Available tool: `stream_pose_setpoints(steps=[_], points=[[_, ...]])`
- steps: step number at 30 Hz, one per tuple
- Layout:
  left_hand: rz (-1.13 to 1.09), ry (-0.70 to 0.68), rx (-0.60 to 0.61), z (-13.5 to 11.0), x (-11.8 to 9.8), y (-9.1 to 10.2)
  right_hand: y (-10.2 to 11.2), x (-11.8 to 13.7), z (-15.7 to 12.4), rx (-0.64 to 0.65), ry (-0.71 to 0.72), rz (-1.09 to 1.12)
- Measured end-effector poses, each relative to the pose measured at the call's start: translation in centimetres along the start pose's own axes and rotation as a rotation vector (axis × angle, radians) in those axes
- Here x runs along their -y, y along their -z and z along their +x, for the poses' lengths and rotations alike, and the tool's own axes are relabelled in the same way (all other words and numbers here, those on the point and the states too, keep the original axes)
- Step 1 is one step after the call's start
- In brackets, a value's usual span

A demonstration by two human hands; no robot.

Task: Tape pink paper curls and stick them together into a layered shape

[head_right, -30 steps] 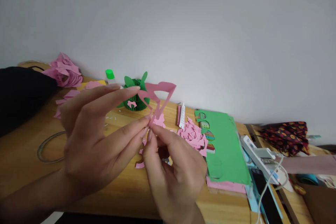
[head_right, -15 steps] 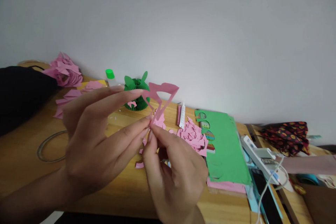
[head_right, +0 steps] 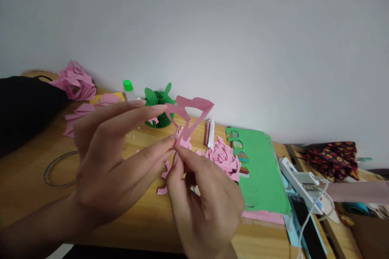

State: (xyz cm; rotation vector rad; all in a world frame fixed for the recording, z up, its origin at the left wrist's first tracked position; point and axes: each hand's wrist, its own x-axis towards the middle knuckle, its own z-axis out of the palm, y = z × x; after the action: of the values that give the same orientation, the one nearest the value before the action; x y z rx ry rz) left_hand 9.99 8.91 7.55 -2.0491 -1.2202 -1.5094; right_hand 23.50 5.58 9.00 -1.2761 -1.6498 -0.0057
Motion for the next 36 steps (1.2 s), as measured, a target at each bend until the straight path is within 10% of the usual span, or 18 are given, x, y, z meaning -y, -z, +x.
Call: stream_pose_setpoints(steps=[27,33,36], points=[[0.015,-0.014,-0.014,0.5,0.5,0.9,-0.2,-0.2,-0.1,-0.005,-0.105,0.176],[0.178,0.127,-0.044,0.3,5.7,4.9,-0.2,-1.5,0.3,0.074,-0.235,0.313],[0.259,0.202,0.165,-1.5,11.0,4.7,-0.4,-2.1,0.4,0.077,-0.287,0.324]])
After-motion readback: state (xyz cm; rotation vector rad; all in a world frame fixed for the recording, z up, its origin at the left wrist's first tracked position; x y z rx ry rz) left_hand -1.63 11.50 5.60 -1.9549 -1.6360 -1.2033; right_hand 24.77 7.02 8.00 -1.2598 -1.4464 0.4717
